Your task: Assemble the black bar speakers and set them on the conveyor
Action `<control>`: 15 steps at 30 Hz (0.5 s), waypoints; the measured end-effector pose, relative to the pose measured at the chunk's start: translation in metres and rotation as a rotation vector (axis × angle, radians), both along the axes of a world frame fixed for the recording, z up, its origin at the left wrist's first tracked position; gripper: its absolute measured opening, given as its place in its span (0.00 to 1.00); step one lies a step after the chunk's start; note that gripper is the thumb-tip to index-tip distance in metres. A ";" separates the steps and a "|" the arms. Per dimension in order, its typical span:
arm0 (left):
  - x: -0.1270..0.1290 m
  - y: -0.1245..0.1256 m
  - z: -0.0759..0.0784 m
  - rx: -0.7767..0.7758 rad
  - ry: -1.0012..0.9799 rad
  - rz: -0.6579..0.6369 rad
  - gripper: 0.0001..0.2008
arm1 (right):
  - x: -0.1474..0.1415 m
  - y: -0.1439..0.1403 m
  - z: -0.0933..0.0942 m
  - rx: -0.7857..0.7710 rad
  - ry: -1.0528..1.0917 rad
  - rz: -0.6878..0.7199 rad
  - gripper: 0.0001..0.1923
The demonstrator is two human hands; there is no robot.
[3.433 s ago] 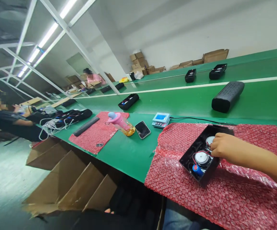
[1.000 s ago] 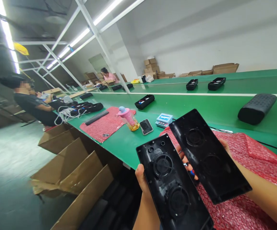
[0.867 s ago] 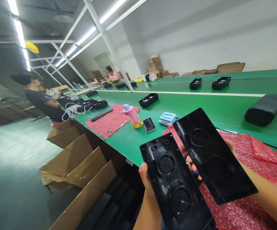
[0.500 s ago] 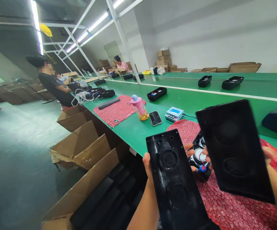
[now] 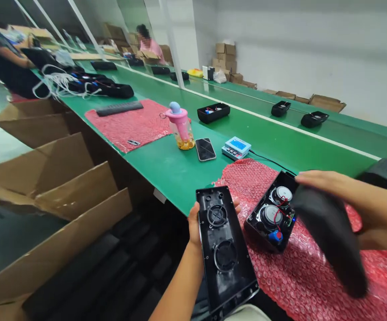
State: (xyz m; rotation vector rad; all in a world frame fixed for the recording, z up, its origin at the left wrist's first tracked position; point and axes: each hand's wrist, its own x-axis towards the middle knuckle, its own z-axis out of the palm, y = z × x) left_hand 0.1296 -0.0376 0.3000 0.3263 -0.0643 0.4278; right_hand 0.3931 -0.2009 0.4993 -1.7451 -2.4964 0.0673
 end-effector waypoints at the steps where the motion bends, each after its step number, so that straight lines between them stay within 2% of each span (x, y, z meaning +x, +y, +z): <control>1: 0.001 -0.001 -0.002 -0.011 0.013 -0.023 0.40 | -0.010 0.007 -0.002 -0.052 -0.065 0.055 0.48; 4: 0.002 -0.004 -0.005 -0.030 0.043 -0.054 0.40 | -0.025 0.032 -0.023 -0.138 -0.200 0.138 0.47; 8: 0.003 -0.004 -0.008 -0.038 0.089 -0.012 0.38 | -0.019 0.056 -0.052 -0.213 -0.283 0.148 0.45; 11: 0.004 -0.003 -0.014 -0.029 0.084 -0.027 0.39 | -0.014 0.062 -0.059 -0.231 -0.326 0.130 0.47; 15: 0.004 -0.005 -0.018 -0.045 0.061 -0.040 0.41 | -0.017 0.065 -0.060 -0.229 -0.353 0.118 0.49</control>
